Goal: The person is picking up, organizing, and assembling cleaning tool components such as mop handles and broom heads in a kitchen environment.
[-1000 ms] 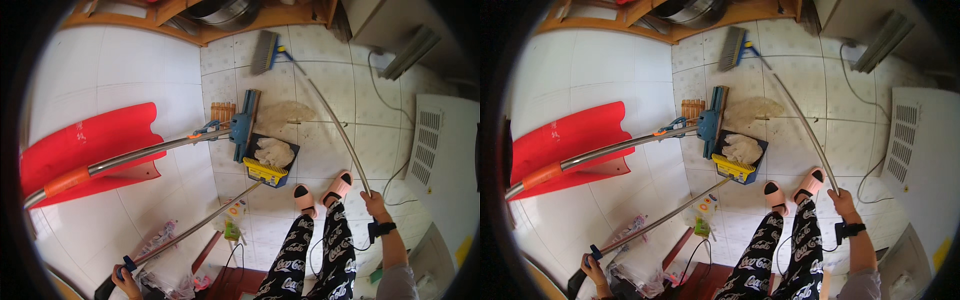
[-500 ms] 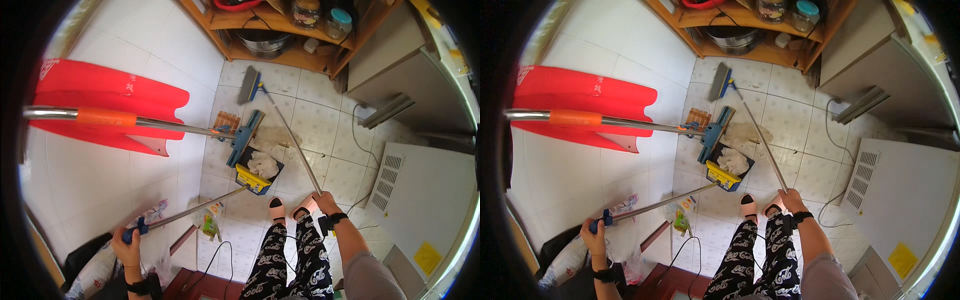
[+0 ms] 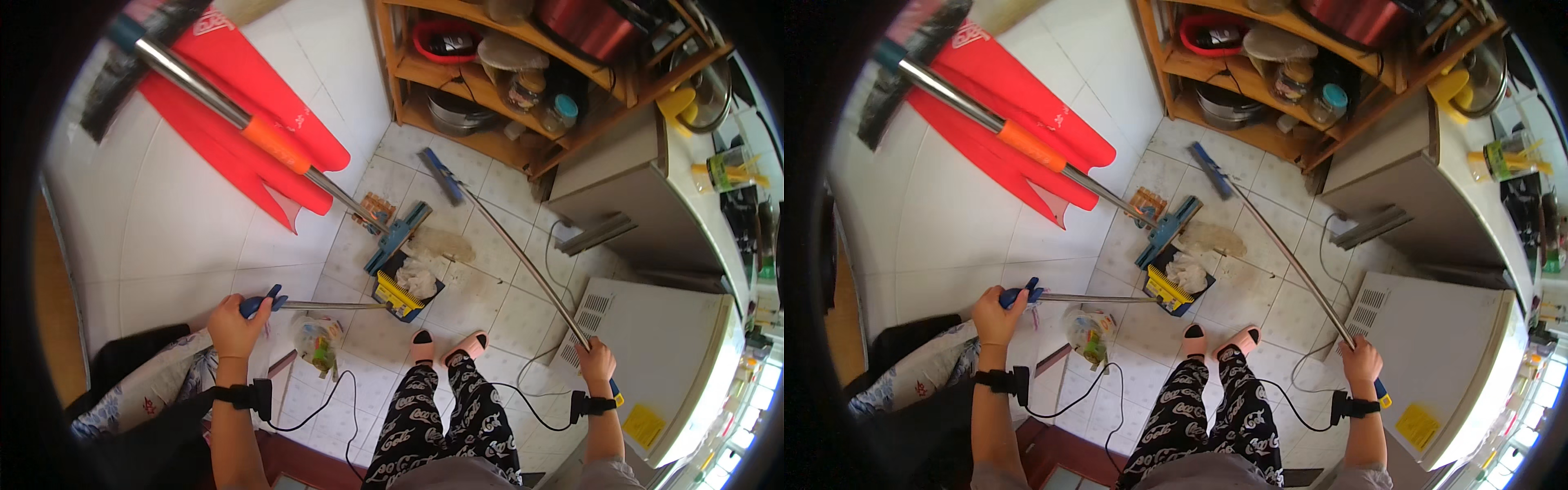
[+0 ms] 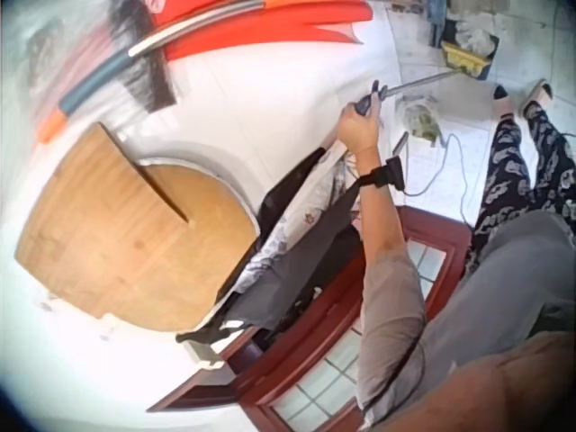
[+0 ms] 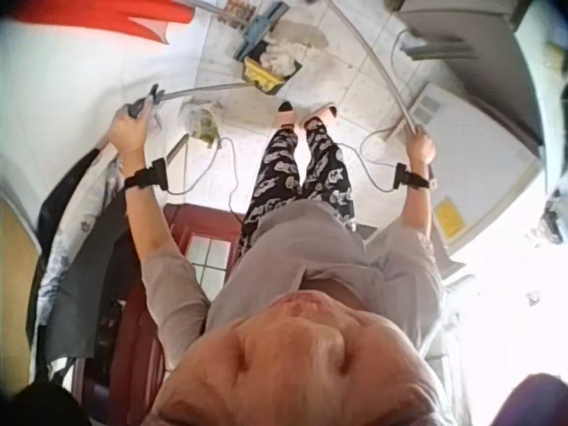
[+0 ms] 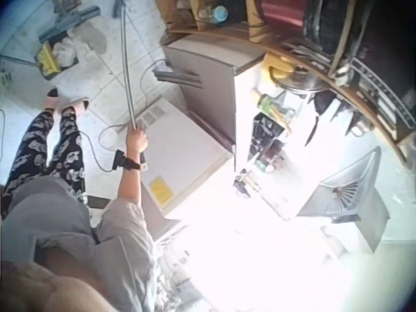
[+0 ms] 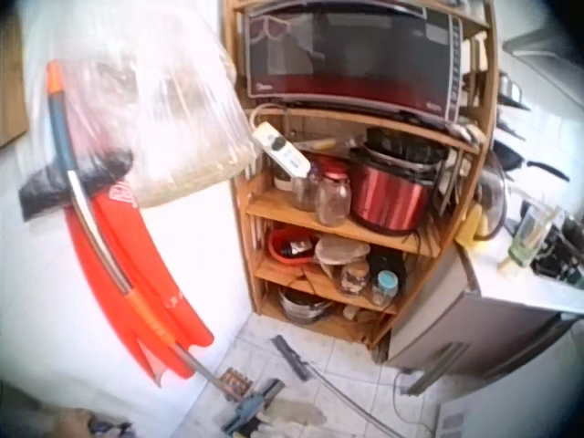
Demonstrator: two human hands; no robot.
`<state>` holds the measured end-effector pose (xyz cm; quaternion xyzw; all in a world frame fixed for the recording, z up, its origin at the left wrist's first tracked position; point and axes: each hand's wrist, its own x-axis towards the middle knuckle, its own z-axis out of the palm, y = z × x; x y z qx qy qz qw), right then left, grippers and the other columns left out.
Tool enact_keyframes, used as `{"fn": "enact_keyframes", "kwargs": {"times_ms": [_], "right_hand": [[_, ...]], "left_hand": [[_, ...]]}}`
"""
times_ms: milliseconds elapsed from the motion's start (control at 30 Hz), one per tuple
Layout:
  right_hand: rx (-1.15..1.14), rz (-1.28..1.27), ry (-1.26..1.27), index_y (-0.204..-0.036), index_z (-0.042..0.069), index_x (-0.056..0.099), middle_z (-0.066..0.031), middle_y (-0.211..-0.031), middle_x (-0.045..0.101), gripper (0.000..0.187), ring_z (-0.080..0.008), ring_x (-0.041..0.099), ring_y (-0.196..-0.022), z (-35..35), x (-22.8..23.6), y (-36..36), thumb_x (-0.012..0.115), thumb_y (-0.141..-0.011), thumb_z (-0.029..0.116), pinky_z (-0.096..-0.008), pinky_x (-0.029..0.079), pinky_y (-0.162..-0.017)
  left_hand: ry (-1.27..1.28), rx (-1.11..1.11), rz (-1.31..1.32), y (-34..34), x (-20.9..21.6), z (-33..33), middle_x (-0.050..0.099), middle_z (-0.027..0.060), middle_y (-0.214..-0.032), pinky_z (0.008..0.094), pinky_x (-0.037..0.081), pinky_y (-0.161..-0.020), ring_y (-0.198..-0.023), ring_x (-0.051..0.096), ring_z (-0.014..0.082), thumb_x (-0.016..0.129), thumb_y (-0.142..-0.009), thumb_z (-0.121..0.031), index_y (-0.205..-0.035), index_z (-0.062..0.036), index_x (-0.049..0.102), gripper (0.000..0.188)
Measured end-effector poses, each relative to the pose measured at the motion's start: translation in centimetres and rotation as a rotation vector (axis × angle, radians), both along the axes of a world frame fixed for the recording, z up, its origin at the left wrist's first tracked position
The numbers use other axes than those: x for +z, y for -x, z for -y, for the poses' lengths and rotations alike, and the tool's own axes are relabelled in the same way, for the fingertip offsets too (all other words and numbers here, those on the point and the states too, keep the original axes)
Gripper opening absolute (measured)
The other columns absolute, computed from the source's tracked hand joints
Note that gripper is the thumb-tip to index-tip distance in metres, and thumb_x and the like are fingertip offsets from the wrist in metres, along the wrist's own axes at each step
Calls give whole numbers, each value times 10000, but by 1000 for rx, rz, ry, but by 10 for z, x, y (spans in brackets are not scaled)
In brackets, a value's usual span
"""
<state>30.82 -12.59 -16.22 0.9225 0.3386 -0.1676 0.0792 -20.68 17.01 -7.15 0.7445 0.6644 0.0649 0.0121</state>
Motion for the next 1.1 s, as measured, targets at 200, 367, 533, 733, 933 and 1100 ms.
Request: {"fn": "enact_keyframes", "kwargs": {"times_ms": [200,367,533,733,933,1100], "right_hand": [[-18,-7,39,-850,49,539,-175,-745,606,272,-365,585,-729,-3,-9,23,574,-740,295,-442,470,-657],[247,-291,35,-869,-35,506,-249,-811,587,254,-402,571,-793,-14,-82,68,527,-760,194,-450,473,-698],[303,-319,-98,-801,-30,512,-254,-777,578,222,-414,563,-744,-84,-103,138,539,-753,184,-457,463,-673],[413,-332,29,-871,-42,494,-262,-794,584,249,-406,574,-773,-119,-91,198,517,-754,177,-458,472,-703],[509,-336,24,-847,-44,494,-255,-774,584,248,-403,573,-749,-125,-81,219,517,-758,186,-458,470,-687],[477,-545,-91,-840,-18,534,-225,-771,587,265,-389,573,-720,-105,-60,195,541,-759,235,-438,462,-654]], "left_hand": [[-38,-20,75,26,2,8,518,158,-590,384,399,-484,-536,519,330,692,-640,-381,-587,14,510,438],[-31,-16,53,48,-4,17,530,125,-594,387,422,-499,-566,538,311,666,-633,-440,-571,-30,528,437],[-40,-48,66,54,-8,16,536,115,-580,378,432,-468,-514,544,293,646,-639,-478,-575,-42,548,451],[31,3,91,71,-12,17,541,120,-590,371,437,-488,-534,548,291,638,-640,-480,-568,-34,550,461],[57,18,101,91,-9,26,547,115,-600,365,451,-497,-526,550,290,627,-633,-507,-577,-36,564,478],[119,46,45,89,5,43,564,92,-626,364,458,-493,-537,571,265,616,-631,-539,-611,-56,593,484]]}}
